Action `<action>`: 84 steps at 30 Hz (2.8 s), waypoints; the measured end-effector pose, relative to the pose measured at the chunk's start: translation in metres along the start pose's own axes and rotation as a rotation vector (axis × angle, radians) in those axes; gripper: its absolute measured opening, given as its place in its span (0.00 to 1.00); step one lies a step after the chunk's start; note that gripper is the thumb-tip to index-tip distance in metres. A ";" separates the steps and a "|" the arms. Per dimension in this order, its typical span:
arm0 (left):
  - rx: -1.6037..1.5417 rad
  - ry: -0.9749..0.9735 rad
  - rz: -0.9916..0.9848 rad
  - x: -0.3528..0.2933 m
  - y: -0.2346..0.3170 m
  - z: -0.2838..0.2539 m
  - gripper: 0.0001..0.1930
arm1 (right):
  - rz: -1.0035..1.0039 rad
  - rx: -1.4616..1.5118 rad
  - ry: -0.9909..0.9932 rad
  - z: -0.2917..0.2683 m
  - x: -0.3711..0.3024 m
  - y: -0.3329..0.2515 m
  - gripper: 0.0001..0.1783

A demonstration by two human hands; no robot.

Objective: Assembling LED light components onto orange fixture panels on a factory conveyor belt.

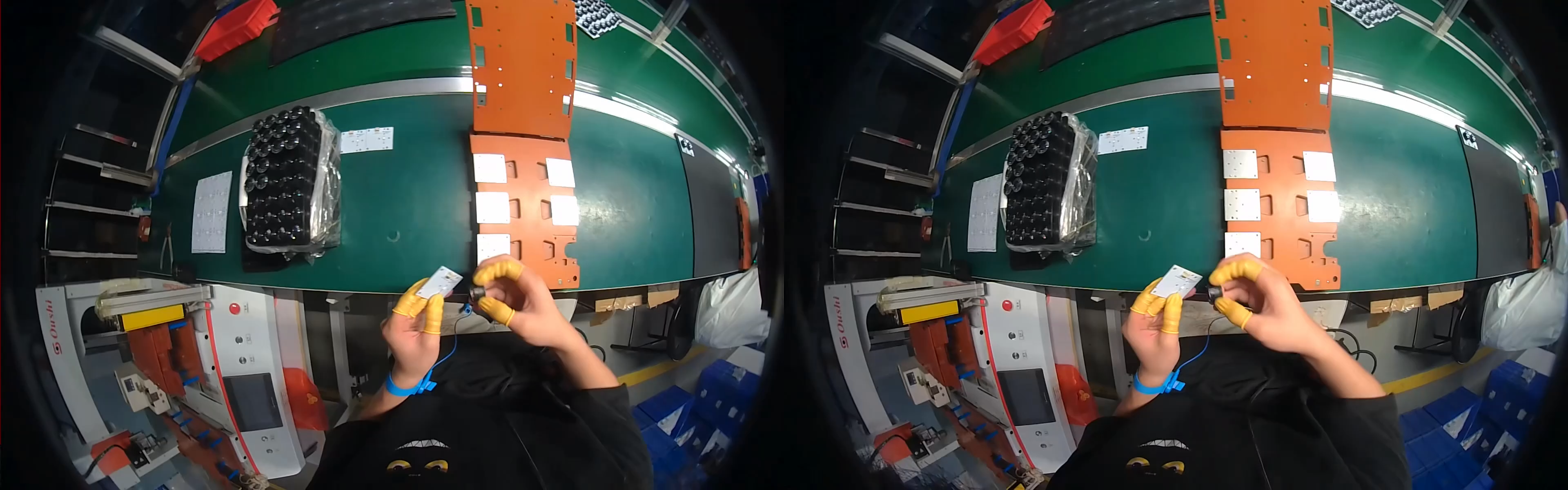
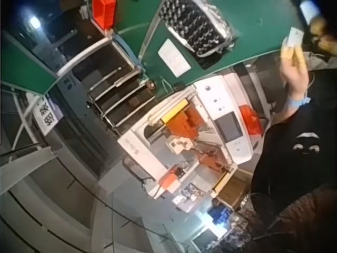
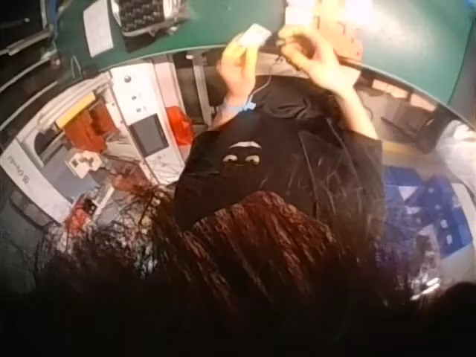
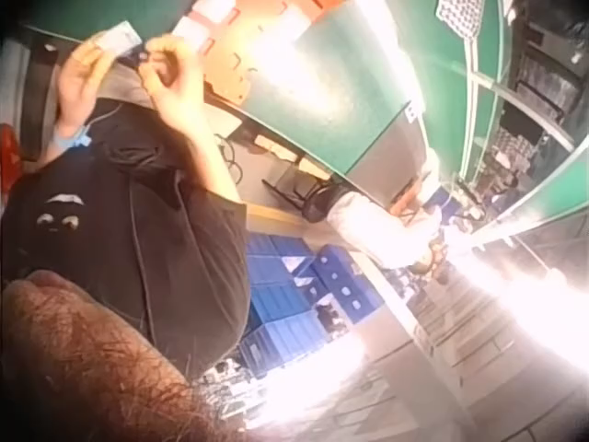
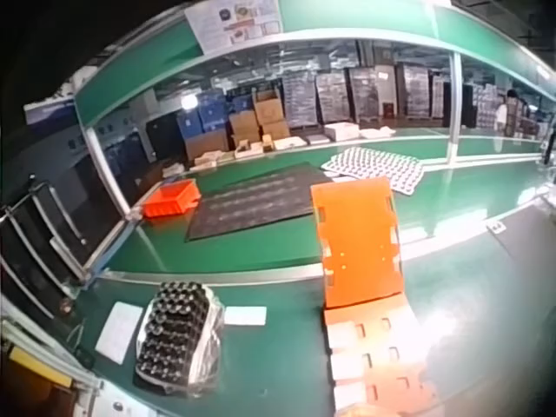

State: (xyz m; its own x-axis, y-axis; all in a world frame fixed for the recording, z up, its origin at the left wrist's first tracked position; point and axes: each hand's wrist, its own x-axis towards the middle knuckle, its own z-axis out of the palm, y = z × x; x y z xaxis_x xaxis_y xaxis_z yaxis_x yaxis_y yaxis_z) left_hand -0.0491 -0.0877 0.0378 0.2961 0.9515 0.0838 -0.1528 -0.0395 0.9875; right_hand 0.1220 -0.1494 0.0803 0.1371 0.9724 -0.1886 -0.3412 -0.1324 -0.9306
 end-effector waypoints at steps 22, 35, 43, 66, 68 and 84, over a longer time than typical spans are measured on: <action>0.197 -0.226 0.057 -0.011 0.012 0.037 0.14 | -0.052 -0.020 0.317 -0.007 -0.043 0.012 0.15; 0.310 -0.313 0.071 -0.009 0.010 0.030 0.16 | -0.066 0.111 0.452 0.003 -0.042 0.025 0.12; 0.321 -0.352 0.168 -0.005 0.011 0.030 0.20 | -0.048 0.154 0.479 0.001 -0.035 0.027 0.10; 0.216 -0.717 0.275 0.044 0.020 0.024 0.17 | 0.345 0.082 0.204 -0.060 -0.061 0.009 0.07; 0.367 -0.493 0.251 0.054 0.004 0.010 0.16 | 0.190 -0.054 0.461 -0.086 -0.053 0.004 0.06; 0.766 -0.177 0.405 0.079 -0.042 0.005 0.10 | 0.358 -0.492 0.629 -0.125 -0.024 -0.014 0.15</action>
State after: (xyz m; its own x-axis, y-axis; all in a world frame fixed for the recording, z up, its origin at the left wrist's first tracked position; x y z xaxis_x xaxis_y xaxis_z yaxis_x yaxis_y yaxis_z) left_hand -0.0144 -0.0130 0.0040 0.5074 0.7613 0.4037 0.3774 -0.6175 0.6902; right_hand 0.2393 -0.1951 0.0586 0.6359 0.5893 -0.4983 -0.0417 -0.6185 -0.7847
